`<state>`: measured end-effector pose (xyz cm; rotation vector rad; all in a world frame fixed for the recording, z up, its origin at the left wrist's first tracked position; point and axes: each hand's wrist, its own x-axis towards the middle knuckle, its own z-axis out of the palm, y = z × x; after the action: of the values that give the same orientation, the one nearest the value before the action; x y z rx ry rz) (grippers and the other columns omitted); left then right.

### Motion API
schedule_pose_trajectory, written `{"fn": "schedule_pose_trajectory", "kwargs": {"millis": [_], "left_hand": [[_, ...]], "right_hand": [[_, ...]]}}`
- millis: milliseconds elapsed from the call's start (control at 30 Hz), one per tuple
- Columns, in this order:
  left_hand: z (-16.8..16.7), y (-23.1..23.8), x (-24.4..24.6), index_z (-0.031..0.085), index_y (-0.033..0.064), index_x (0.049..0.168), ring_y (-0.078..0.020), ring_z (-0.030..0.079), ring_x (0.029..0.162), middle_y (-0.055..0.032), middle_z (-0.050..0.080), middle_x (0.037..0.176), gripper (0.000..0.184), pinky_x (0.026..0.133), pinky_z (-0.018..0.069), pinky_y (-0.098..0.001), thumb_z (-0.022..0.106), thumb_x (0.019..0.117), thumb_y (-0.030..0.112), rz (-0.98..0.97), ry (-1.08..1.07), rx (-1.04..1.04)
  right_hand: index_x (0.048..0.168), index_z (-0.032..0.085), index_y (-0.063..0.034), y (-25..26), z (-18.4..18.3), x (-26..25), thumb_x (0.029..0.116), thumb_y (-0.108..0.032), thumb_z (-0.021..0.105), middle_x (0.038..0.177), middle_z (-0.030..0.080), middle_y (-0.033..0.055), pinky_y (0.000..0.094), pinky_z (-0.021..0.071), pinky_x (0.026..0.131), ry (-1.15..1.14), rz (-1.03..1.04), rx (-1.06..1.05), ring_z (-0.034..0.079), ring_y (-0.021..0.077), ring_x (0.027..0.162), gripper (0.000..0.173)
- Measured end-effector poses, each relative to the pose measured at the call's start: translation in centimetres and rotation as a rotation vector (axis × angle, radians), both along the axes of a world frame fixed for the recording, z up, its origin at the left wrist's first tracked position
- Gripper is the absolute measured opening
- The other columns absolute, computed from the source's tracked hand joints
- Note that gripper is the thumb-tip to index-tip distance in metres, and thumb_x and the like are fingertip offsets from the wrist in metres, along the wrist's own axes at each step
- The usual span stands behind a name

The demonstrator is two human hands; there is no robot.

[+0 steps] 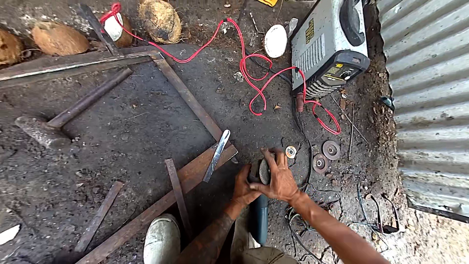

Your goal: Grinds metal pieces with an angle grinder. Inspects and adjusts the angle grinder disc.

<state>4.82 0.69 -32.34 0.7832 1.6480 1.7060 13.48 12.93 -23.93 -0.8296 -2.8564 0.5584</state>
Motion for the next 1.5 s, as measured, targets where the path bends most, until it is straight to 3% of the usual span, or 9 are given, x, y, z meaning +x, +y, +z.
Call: {"fn": "schedule_pose_trajectory", "kwargs": {"millis": [67,200,800,967,1033,1100,1233,1400,1500], "left_hand": [[0.3,0.0,0.2,0.062,-0.0092,0.123,-0.0154,0.069,0.106,-0.0158,0.071,0.113,0.075,0.098,0.0572,-0.0338,0.09,0.0672,0.032,-0.013,0.016,0.03],[0.5,0.0,0.7,0.063,-0.0072,0.125,-0.0153,0.068,0.11,-0.0149,0.071,0.116,0.081,0.101,0.0554,-0.033,0.092,0.0631,0.037,0.011,0.027,-0.014],[2.6,-2.1,2.8,0.061,-0.0072,0.127,-0.02,0.068,0.108,-0.0173,0.069,0.116,0.08,0.096,0.0576,-0.0375,0.089,0.063,0.033,0.135,0.114,-0.137],[4.8,-0.7,0.8,0.06,-0.006,0.128,-0.0184,0.07,0.109,-0.015,0.071,0.117,0.087,0.1,0.0583,-0.0383,0.099,0.056,0.022,0.069,-0.164,0.003],[6.2,0.4,0.1,0.056,-0.0093,0.131,-0.0202,0.069,0.112,-0.017,0.07,0.12,0.085,0.102,0.0572,-0.0392,0.096,0.0578,0.01,-0.015,-0.323,0.13],[8.2,1.9,-0.3,0.052,-0.0113,0.133,-0.0208,0.068,0.114,-0.0179,0.069,0.122,0.083,0.103,0.0565,-0.0386,0.091,0.0602,0.001,-0.088,-0.467,0.269],[12.5,3.9,-0.9,0.048,-0.0088,0.133,-0.0137,0.067,0.111,-0.0115,0.069,0.12,0.078,0.101,0.0558,-0.0329,0.08,0.0617,-0.012,-0.238,-0.659,0.443],[15.4,6.4,-3.7,0.046,-0.0087,0.135,-0.0096,0.065,0.112,-0.0087,0.067,0.122,0.077,0.103,0.0531,-0.0293,0.079,0.0656,-0.015,-0.53,-0.544,0.465],[14.7,6.1,-4.2,0.043,-0.0103,0.146,-0.0187,0.056,0.131,-0.0203,0.058,0.14,0.081,0.115,0.0427,-0.0337,0.084,0.0802,0.013,-0.487,-0.146,0.205]], "right_hand": [[0.147,0.056,-0.0198,1.2,0.1,0.6,0.0702,-0.089,0.059,0.146,0.05,0.0281,0.0574,0.051,0.098,0.024,0.16,0.08,0.052,0.0459,0.13,0.104],[0.122,0.07,-0.0102,1.2,-1.9,0.5,0.0719,-0.073,0.061,0.118,0.066,0.0199,0.0496,0.0558,0.068,0.19,0.093,0.12,0.065,0.0367,0.105,0.08],[0.125,0.068,-0.0087,-2.3,-1.4,0.8,0.0664,-0.062,0.076,0.125,0.065,0.0178,0.0547,0.0561,0.09,0.312,-0.15,-0.09,0.062,0.0342,0.117,0.08],[0.157,0.023,0.0041,0.5,2.2,3.5,0.0783,-0.083,0.063,0.154,0.046,0.0185,0.042,0.051,0.108,0.579,-0.168,-0.618,0.05,0.0244,0.139,0.125],[0.156,0.03,-0.0004,0.4,2.3,5.5,0.089,-0.079,0.053,0.146,0.055,0.0094,0.0391,0.0541,0.104,0.574,-0.32,-0.884,0.058,0.0168,0.13,0.105],[0.139,0.054,-0.0119,-0.3,2.2,6.8,0.0828,-0.083,0.057,0.123,0.071,0.0036,0.0401,0.059,0.095,0.539,-0.319,-1.299,0.069,0.0158,0.111,0.091],[0.129,0.071,-0.018,0.9,-1.0,6.6,0.0821,-0.068,0.068,0.114,0.075,0.0101,0.0413,0.0611,0.086,0.467,0.347,-1.939,0.074,0.0247,0.1,0.069],[0.122,0.072,-0.0151,2.7,0.6,5.0,0.0842,-0.062,0.071,0.097,0.077,0.0086,0.0374,0.0614,0.074,0.63,0.432,-1.777,0.074,0.0204,0.082,0.06],[0.124,0.072,-0.0193,2.6,1.0,6.0,0.0869,-0.053,0.072,0.1,0.076,0.0049,0.0357,0.0611,0.078,0.792,0.248,-1.601,0.073,0.017,0.087,0.05]]}}
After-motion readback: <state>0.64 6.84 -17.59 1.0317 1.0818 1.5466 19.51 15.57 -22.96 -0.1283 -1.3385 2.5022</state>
